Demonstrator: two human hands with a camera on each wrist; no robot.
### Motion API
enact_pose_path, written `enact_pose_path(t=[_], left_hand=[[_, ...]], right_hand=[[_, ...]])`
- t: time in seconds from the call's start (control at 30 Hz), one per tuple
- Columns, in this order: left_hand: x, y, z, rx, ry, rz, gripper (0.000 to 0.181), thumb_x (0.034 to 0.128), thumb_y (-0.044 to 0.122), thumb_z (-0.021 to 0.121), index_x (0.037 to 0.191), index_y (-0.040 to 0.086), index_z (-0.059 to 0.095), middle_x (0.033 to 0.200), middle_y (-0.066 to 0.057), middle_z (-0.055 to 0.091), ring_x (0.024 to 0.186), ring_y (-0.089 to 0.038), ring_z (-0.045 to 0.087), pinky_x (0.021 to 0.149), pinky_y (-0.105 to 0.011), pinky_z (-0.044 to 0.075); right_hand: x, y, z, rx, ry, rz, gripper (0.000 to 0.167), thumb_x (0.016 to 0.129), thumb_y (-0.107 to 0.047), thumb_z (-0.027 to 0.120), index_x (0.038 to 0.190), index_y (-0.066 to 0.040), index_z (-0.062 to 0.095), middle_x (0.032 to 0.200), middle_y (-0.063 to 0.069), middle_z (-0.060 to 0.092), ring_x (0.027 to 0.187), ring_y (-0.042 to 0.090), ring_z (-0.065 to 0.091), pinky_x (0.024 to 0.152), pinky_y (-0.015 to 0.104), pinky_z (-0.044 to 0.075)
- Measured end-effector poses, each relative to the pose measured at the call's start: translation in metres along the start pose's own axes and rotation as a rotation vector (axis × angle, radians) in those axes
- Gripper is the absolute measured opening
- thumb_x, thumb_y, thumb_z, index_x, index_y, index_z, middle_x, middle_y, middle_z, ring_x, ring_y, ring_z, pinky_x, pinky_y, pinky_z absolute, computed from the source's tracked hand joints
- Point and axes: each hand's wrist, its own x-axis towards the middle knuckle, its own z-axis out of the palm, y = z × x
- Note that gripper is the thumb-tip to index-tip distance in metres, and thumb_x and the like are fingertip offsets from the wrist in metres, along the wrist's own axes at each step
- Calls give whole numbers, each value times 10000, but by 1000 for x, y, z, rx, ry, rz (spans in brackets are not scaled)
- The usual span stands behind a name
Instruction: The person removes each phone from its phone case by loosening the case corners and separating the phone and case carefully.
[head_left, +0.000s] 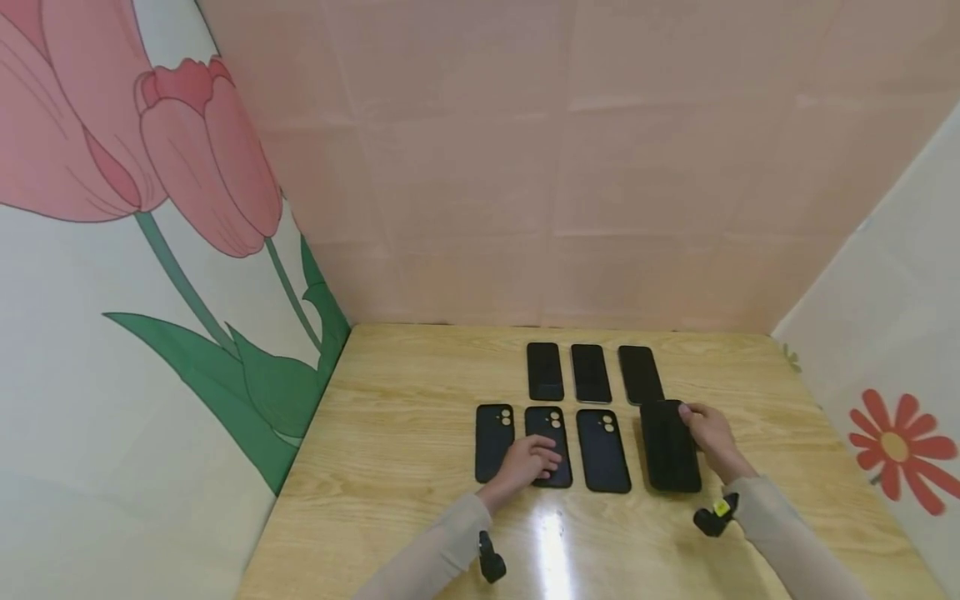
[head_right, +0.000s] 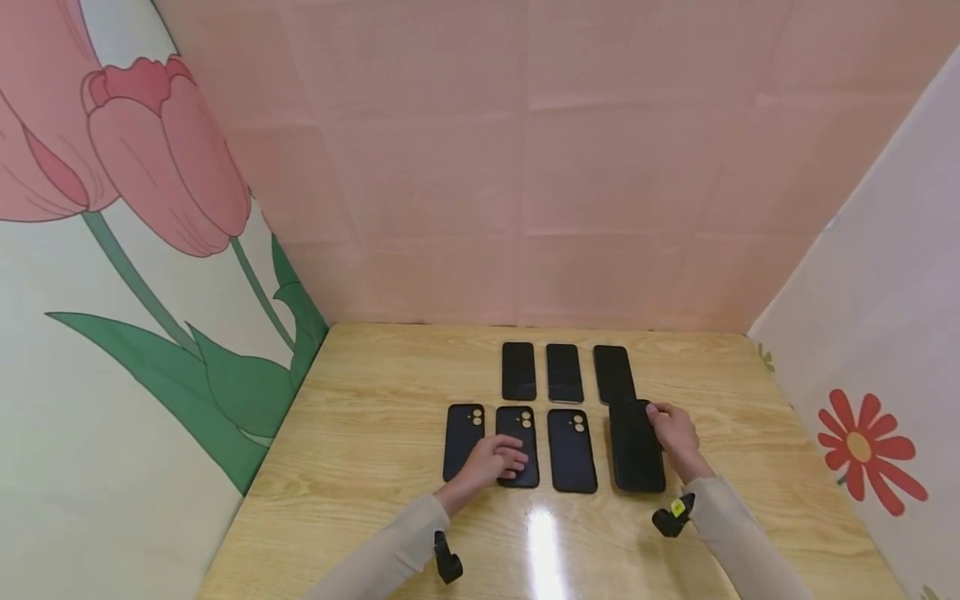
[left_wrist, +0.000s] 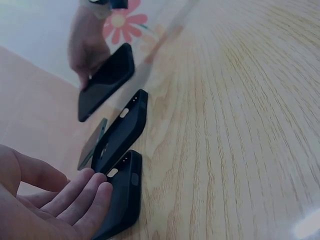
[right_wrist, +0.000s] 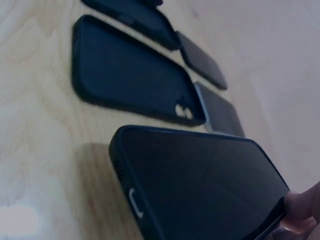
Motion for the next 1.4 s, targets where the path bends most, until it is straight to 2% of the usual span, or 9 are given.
enact_pose_path(t=[0.17,0.27,0.4,0.57,0.7,0.87,1.07,1.23,1.4], left_hand=[[1,-2,0,-8,0,8,307,935,-107,470,1218,-105,591,990,-158,713,914,-294,691,765,-375,578],[1,-2,-1,-20,0,5,291,947,-90,480,1216,-100,593,988,-152,713,915,-296,691,757,-359,578],[1,-4,-1,-31,-1,8,255,983,-21,519,1215,-93,594,984,-137,716,907,-284,694,744,-341,579],[3,-5,0,-45,-4,-1,285,1026,119,544,1220,-82,597,1006,-142,718,925,-280,696,766,-345,578],[3,-4,2,-66,-18,-11,371,1029,241,559,1228,-71,594,1035,-159,711,951,-306,692,785,-358,576],[3,0,5,-84,-55,-11,491,1036,359,525,1252,-79,574,1084,-196,691,980,-344,684,792,-373,576],[3,3,9,-115,-81,-3,480,1031,363,534,1225,-74,586,1046,-179,700,953,-371,689,787,-433,576],[3,3,10,-86,-105,6,466,1017,332,574,1230,-82,559,1035,-158,698,874,-327,702,739,-437,585],[4,3,12,-65,-109,48,340,1029,273,557,1171,-34,584,1008,-149,713,868,-286,708,671,-411,592]], right_hand=[[-9,-20,3,67,18,-47,566,1068,-315,379,1363,167,409,1154,285,561,826,161,589,673,305,520],[-15,-33,9,102,14,-67,551,1069,-300,396,1361,167,411,1117,243,581,769,100,584,656,287,525],[-23,-46,20,121,0,-88,544,1069,-295,407,1365,162,409,1157,276,566,783,113,597,664,293,532],[-29,-58,38,115,-45,-121,541,1074,-324,400,1388,115,420,1294,292,490,921,179,567,717,304,522],[-34,-68,52,152,-75,-154,492,1072,-287,426,1370,104,446,1197,254,546,885,178,578,712,319,530],[-40,-78,69,221,-108,-178,424,1063,-223,467,1333,104,479,972,114,630,774,129,605,683,324,537],[-47,-87,86,276,-120,-176,383,1051,-201,500,1290,100,512,801,21,621,679,130,591,635,327,514],[-48,-91,98,301,-126,-167,374,1054,-206,494,1283,88,518,875,66,648,725,144,626,659,319,518],[-47,-90,109,326,-131,-160,385,1055,-206,493,1292,97,525,951,101,673,769,155,644,686,319,525]])
